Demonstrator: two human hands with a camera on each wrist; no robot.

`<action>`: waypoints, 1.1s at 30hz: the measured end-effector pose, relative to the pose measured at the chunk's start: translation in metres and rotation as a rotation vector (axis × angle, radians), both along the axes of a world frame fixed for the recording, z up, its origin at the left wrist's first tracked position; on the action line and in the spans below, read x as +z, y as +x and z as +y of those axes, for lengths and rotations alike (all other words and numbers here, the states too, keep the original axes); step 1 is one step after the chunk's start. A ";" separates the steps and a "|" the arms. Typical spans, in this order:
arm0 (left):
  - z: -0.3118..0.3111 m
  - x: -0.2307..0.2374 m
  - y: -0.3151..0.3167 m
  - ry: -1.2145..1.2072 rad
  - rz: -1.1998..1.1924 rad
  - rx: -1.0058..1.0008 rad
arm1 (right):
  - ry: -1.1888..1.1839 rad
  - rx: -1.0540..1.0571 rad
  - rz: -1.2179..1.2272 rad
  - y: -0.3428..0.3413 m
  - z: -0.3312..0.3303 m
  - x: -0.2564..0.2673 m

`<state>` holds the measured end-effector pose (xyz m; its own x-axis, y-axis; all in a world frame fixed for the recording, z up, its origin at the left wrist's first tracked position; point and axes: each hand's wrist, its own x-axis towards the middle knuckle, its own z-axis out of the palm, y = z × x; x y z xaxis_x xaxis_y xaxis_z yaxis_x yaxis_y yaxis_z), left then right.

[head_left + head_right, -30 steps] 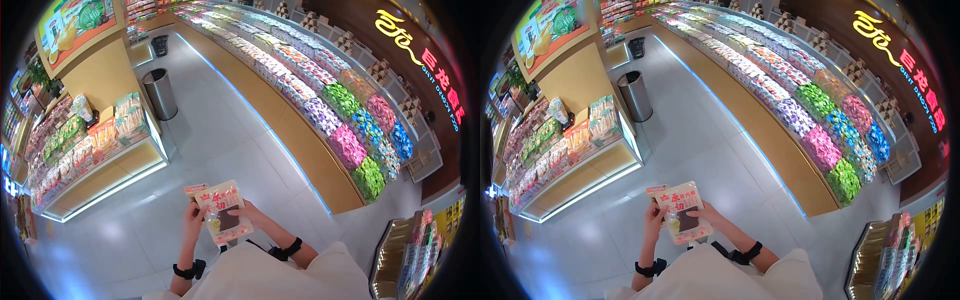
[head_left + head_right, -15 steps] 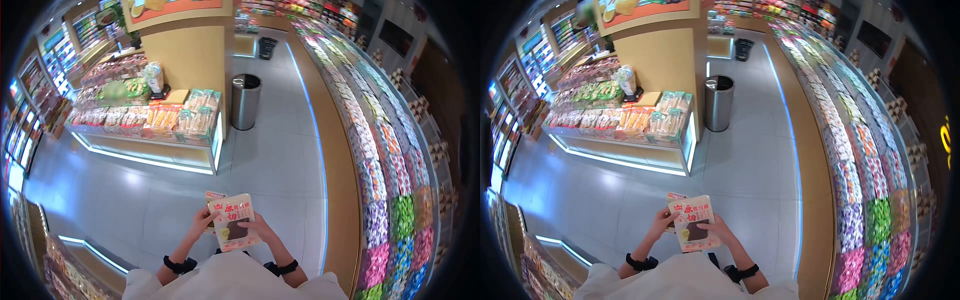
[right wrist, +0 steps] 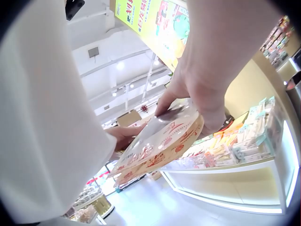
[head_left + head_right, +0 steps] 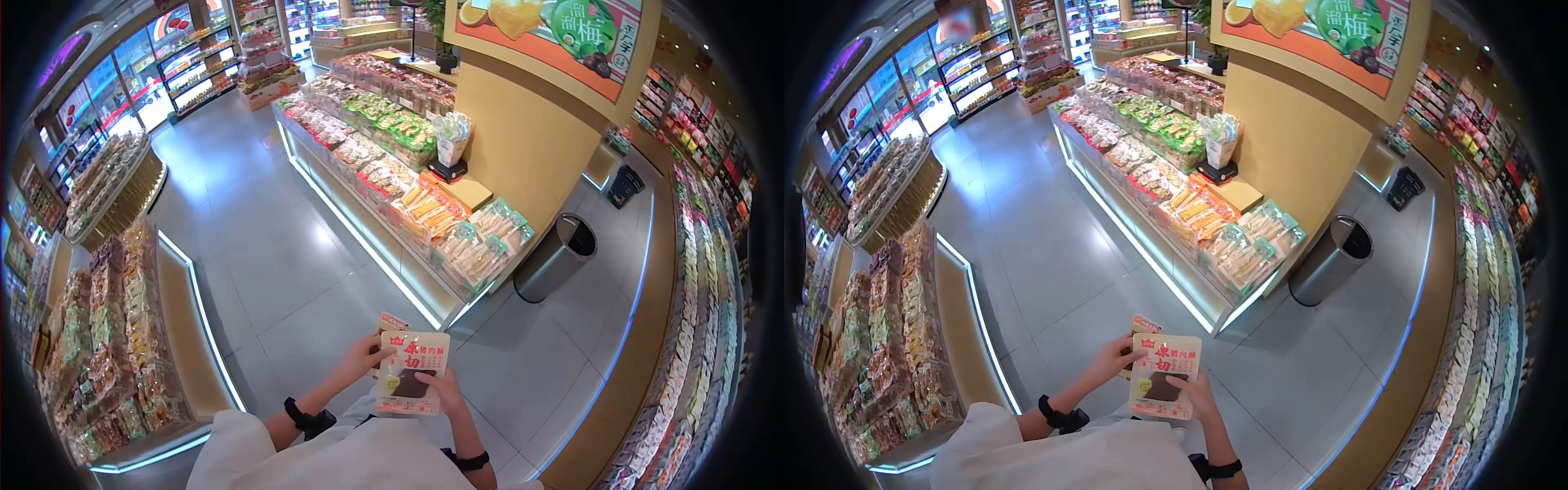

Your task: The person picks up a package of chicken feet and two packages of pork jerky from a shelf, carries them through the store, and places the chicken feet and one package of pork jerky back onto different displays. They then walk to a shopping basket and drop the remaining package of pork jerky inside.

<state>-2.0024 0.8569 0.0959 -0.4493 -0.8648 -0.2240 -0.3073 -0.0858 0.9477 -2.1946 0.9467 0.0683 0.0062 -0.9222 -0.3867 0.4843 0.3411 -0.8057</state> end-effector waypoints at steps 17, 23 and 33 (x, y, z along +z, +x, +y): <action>-0.175 -0.014 0.041 0.072 0.094 0.214 | -0.019 0.375 0.334 0.007 -0.219 0.039; -0.202 -0.029 0.042 0.194 0.266 0.387 | -0.050 0.423 0.287 0.014 -0.265 0.028; -0.250 -0.034 0.029 0.084 0.249 0.579 | -0.118 0.484 0.284 -0.031 -0.337 0.019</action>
<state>-1.9733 0.6065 0.0623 0.0387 -0.9673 -0.2505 0.0399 -0.2490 0.9677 -2.2259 0.6093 0.0873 0.3492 -0.8774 -0.3290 0.0542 0.3695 -0.9277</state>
